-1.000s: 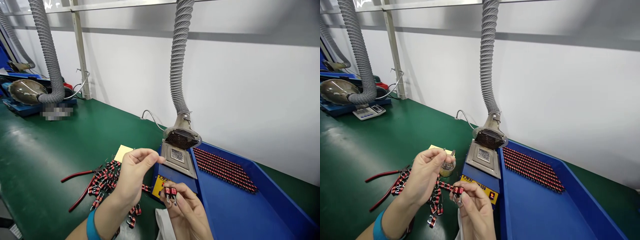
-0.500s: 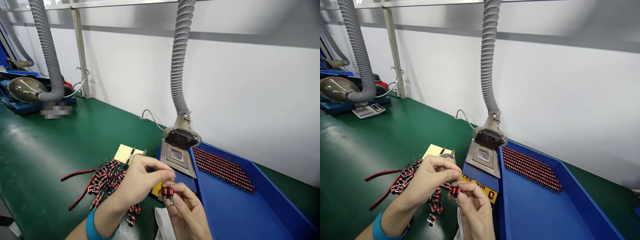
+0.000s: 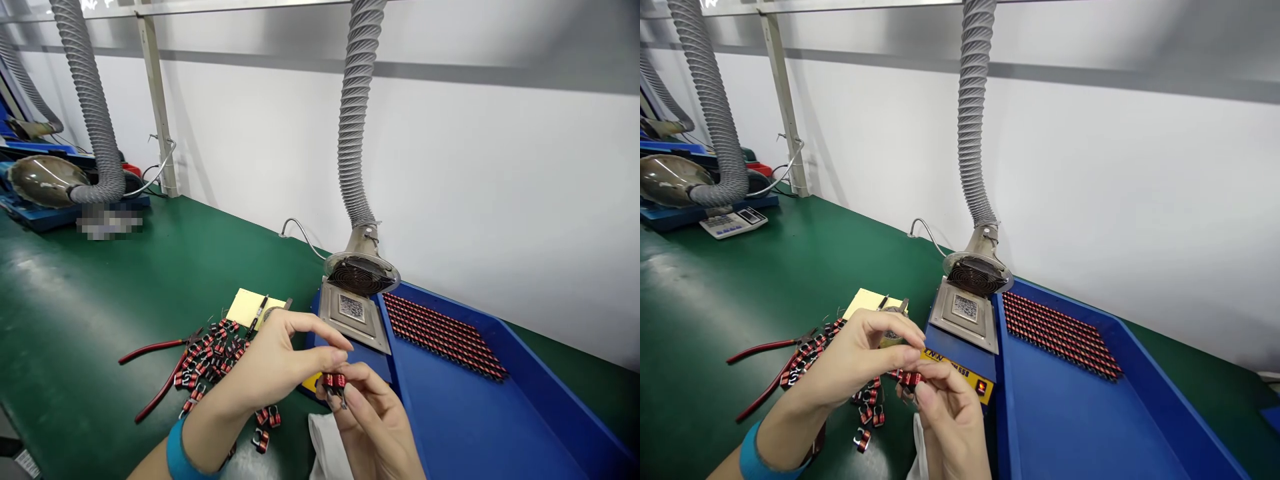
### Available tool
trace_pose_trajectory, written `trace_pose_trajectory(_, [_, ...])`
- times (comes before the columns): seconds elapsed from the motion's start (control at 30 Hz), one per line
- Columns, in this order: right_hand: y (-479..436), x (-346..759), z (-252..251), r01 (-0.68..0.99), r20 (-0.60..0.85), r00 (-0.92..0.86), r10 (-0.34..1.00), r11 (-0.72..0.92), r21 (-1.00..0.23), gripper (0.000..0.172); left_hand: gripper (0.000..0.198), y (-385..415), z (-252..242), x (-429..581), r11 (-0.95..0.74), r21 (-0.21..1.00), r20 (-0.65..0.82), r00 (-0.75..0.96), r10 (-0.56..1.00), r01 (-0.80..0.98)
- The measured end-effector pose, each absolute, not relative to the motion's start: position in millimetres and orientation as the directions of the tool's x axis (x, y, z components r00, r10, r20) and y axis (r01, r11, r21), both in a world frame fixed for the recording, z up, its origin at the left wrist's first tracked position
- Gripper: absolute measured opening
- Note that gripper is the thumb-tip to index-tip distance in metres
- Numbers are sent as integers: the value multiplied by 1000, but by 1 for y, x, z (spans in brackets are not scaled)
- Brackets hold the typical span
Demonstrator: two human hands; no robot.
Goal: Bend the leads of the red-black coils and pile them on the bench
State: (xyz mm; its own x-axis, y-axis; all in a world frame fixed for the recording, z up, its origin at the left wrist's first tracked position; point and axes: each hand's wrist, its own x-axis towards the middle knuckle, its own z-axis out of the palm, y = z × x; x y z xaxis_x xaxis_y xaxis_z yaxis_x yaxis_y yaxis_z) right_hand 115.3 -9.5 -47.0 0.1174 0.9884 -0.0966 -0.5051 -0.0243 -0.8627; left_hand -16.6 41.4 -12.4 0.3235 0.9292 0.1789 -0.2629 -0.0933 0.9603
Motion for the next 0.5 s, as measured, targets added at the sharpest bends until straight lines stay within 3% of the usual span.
trace_pose_trajectory(0.2, [-8, 115, -48, -500, -114, 96, 989, -51, -865, 28, 5, 43, -18, -10, 9, 938, 117, 341, 933, -347])
trace_pose_trajectory(0.33, [-9, 118, -39, -537, -124, 122, 985, -40, -843, 26, 4, 47, -12, -19, -183, 894, 219, 44, 975, -409])
trace_pose_trajectory(0.43, [-13, 126, -35, -526, -143, 171, 975, -32, -850, 26, 12, 40, -12, -43, -350, 906, 330, -119, 936, -238])
trace_pose_trajectory(0.5, [-15, 137, -35, -537, -174, 178, 968, -53, -842, 26, 18, 26, -21, -62, -463, 886, 463, -44, 885, 11])
